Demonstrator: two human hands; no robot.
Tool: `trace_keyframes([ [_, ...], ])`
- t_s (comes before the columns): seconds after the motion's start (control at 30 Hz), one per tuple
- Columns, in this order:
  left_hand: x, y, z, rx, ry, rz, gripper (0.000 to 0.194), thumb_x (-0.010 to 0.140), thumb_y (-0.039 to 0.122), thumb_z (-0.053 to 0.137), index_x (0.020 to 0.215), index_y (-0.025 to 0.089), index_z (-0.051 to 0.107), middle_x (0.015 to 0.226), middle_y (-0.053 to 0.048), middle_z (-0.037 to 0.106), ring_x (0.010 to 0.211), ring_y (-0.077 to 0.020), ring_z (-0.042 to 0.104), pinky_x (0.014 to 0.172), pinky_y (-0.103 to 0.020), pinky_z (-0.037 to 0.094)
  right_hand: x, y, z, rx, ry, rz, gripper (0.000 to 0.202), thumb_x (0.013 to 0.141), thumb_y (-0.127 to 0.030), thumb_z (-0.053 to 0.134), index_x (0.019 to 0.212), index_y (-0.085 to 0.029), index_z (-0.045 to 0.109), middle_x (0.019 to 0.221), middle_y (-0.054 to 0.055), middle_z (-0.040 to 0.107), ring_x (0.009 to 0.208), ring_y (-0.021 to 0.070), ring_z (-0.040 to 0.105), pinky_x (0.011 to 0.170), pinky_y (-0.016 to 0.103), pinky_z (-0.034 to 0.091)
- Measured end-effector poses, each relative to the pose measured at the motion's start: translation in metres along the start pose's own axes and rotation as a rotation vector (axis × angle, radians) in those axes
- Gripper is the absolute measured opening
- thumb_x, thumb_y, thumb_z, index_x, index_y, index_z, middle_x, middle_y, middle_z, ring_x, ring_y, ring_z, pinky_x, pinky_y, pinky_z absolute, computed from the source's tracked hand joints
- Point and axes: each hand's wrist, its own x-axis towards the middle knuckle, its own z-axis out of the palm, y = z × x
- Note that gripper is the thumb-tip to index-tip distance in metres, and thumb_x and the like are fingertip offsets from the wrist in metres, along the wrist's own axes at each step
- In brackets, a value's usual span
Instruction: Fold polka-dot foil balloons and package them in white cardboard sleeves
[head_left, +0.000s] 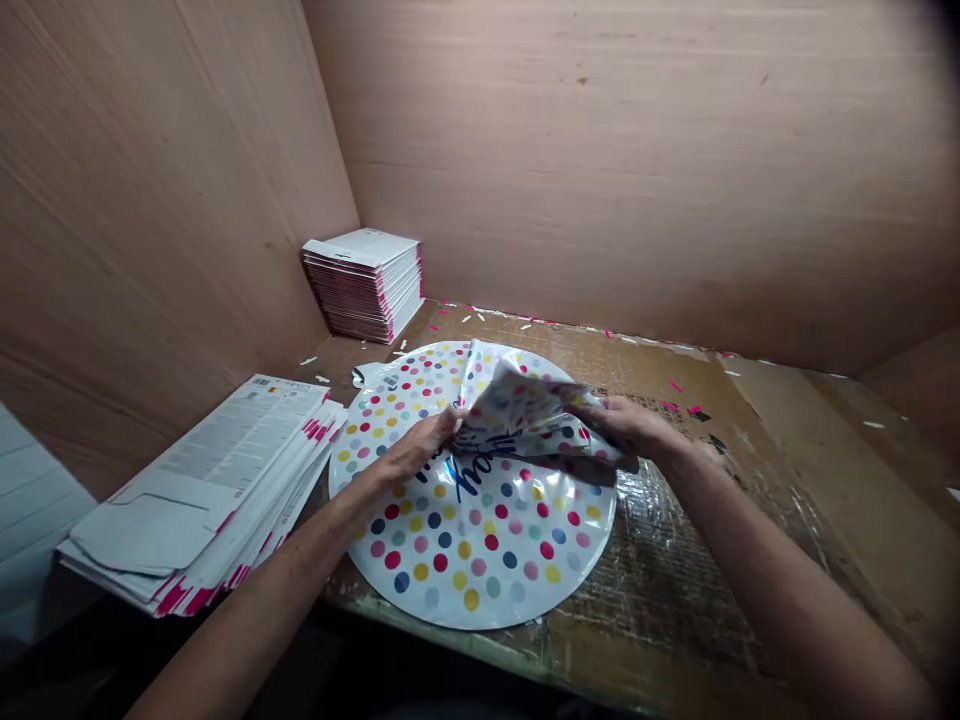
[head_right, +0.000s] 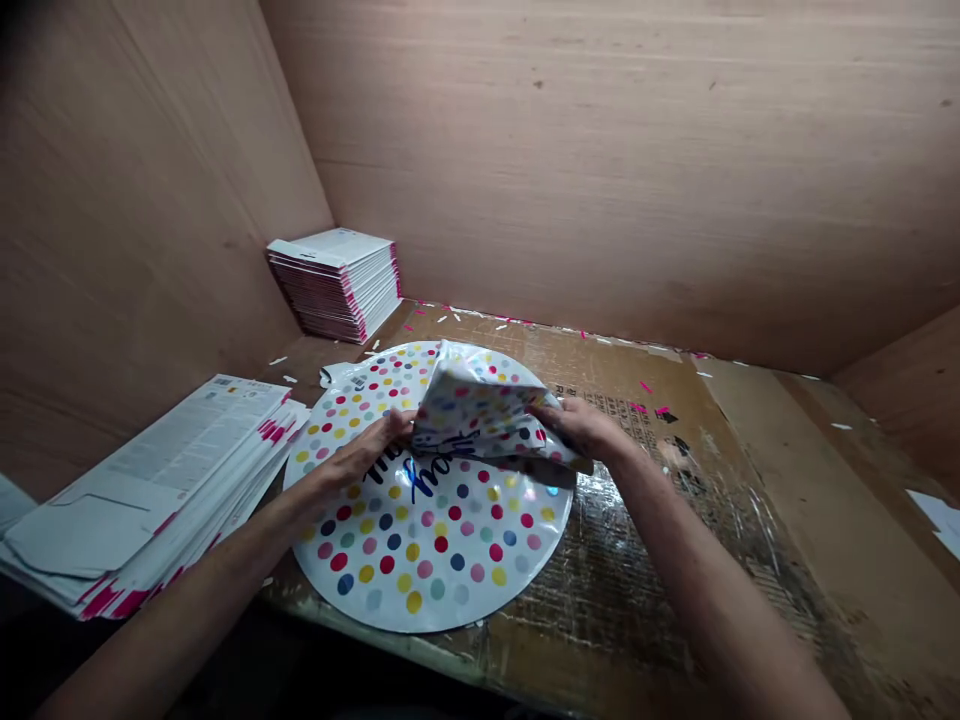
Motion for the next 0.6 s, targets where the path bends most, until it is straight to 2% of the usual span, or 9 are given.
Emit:
trace_keyframes([
  [0.1,0.014,0.005,0.012,0.223,0.147,-0.153,0.04,0.092,0.052,0.048,0.099,0.018,0.068,0.093,-0.006,0.074,0.09,-0.0232,0.067,0.075,-0.029,0.048,0.001,0.016,0.003,-0.024,0.233,0.02,0.057,0.068,-0.073,0.065,0.063,-0.016,0.063,0.059,0.003,0.063,0.054,0.0152,0.054,0.046,0.024,0.037],
  [0.2,0.025,0.007,0.021,0.36,0.268,-0.243,0.022,0.09,0.035,0.052,0.088,0.018,0.066,0.084,-0.006,0.071,0.084,-0.0228,0.066,0.069,-0.029,0.045,-0.022,0.041,0.011,0.097,0.359,-0.092,0.057,0.071,-0.073,0.063,0.076,-0.016,0.067,0.069,0.004,0.067,0.063,0.017,0.058,0.053,0.025,0.043],
  [0.3,0.031,0.007,0.023,0.398,0.291,-0.273,0.017,0.087,0.032,0.054,0.086,0.019,0.065,0.086,-0.006,0.071,0.086,-0.023,0.066,0.07,-0.028,0.044,-0.037,0.061,0.025,0.144,0.467,-0.185,0.052,0.077,-0.07,0.058,0.079,-0.019,0.066,0.072,0.004,0.067,0.065,0.0186,0.059,0.059,0.028,0.046],
  [0.37,0.033,0.008,0.021,0.416,0.284,-0.293,0.017,0.086,0.033,0.057,0.09,0.019,0.066,0.089,-0.006,0.072,0.088,-0.0234,0.067,0.072,-0.029,0.046,-0.035,0.067,0.033,-0.058,0.616,-0.194,0.048,0.082,-0.065,0.051,0.075,-0.02,0.065,0.067,0.004,0.065,0.062,0.0194,0.058,0.058,0.028,0.043],
  [0.43,0.033,0.011,0.02,0.431,0.277,-0.316,0.021,0.084,0.032,0.06,0.098,0.019,0.066,0.093,-0.007,0.073,0.091,-0.0244,0.067,0.075,-0.03,0.048,-0.027,0.067,0.039,-0.327,0.748,-0.135,0.041,0.085,-0.055,0.049,0.083,-0.019,0.068,0.072,0.006,0.068,0.067,0.022,0.06,0.061,0.03,0.042],
  [0.53,0.028,0.019,0.024,0.492,0.322,-0.315,0.038,0.083,0.029,0.061,0.119,0.015,0.06,0.11,-0.013,0.071,0.103,-0.0283,0.066,0.085,-0.035,0.05,-0.016,0.062,0.041,-0.561,0.759,-0.008,0.038,0.086,-0.042,0.05,0.108,-0.018,0.069,0.09,0.012,0.073,0.083,0.0276,0.066,0.07,0.034,0.044],
  [0.6,0.027,0.025,0.03,0.625,0.441,-0.187,0.055,0.086,0.03,0.059,0.137,0.011,0.048,0.131,-0.019,0.061,0.121,-0.0317,0.058,0.097,-0.041,0.048,-0.014,0.06,0.041,-0.596,0.718,0.009,0.04,0.087,-0.04,0.049,0.116,-0.018,0.067,0.094,0.013,0.073,0.089,0.0297,0.067,0.073,0.035,0.044],
])
